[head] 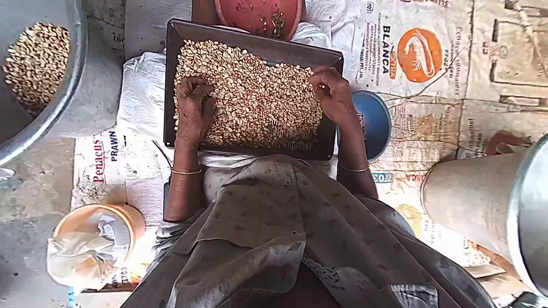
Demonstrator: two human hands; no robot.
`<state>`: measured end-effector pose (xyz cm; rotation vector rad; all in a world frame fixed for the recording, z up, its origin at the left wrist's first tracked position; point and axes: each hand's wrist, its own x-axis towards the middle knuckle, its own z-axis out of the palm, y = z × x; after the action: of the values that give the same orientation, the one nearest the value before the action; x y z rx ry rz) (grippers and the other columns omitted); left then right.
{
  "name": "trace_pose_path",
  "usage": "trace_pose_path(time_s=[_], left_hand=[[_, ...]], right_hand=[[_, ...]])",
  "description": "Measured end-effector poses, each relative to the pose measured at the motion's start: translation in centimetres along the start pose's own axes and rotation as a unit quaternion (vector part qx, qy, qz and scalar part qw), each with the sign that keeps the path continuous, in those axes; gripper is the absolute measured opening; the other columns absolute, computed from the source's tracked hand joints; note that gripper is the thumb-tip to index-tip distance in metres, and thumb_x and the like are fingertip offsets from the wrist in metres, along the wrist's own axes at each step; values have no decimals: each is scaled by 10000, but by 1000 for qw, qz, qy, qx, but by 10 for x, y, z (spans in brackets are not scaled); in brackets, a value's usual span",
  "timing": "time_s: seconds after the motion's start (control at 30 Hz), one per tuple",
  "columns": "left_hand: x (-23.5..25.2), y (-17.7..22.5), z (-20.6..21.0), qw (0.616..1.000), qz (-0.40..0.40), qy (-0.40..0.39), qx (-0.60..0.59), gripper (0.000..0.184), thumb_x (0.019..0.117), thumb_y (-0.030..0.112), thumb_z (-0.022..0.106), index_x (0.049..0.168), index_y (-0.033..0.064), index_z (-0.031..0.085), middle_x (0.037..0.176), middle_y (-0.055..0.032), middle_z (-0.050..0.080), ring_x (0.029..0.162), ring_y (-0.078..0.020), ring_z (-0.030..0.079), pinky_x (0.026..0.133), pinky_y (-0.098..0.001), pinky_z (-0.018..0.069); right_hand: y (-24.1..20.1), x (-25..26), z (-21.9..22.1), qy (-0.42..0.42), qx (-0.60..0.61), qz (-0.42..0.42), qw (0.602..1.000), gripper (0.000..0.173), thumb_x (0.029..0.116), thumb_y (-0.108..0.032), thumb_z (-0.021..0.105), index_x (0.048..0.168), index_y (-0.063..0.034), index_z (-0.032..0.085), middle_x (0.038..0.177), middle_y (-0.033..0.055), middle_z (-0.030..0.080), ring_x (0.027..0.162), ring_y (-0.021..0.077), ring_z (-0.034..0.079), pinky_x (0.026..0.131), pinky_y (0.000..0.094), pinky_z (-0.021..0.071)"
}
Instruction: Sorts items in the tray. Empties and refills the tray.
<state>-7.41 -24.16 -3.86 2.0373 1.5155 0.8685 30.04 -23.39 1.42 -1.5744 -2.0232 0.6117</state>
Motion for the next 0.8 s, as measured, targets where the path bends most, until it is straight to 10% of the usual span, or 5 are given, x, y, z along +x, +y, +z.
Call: trace_pose_path(time_s=[0.13, 0.33, 0.47, 0.63, 0.8], left_hand=[[-1, 2, 0, 1000, 2, 14, 3, 291, 1006, 102, 537, 1206, -51, 683, 1368, -300, 544, 1292, -410, 525, 1125, -470, 394], [-2, 10, 2, 996, 57, 76, 5, 324, 1029, 126, 467, 1182, -44, 696, 1376, -295, 551, 1330, -381, 505, 1154, -422, 365], [-3, 22, 5, 991, 99, 83, -25, 315, 1025, 87, 461, 1188, -67, 683, 1358, -306, 553, 1266, -351, 553, 1103, -373, 420], [-19, 71, -13, 996, 67, -31, -48, 308, 1021, 5, 431, 1249, -88, 615, 1373, -283, 551, 1236, -323, 587, 1056, -392, 485], [10, 85, 14, 958, 187, -186, -114, 294, 1026, 58, 471, 1168, -9, 720, 1210, -170, 674, 1123, -223, 651, 1023, -358, 507]], right_hand=[[-4, -4, 10, -65, 22, 64, 996, 312, 1046, -98, 494, 1308, -34, 652, 1258, 177, 680, 1067, 276, 690, 938, 456, 543], [8, -27, 43, -131, -106, -18, 985, 445, 969, 1, 526, 1404, -28, 614, 1513, 188, 531, 1464, 380, 426, 1200, 538, 339], [-15, -54, 54, -196, 106, -167, 960, 415, 940, 93, 477, 1255, -12, 726, 1405, 184, 634, 1398, 360, 518, 1201, 476, 355], [-3, -50, -3, 17, 145, -13, 989, 348, 1016, 21, 455, 1306, 54, 645, 1337, 196, 651, 1220, 218, 657, 1036, 350, 549], [-3, -52, -14, -49, 83, 136, 986, 309, 1046, -34, 452, 1287, 29, 635, 1147, 180, 705, 894, 224, 749, 794, 389, 640]])
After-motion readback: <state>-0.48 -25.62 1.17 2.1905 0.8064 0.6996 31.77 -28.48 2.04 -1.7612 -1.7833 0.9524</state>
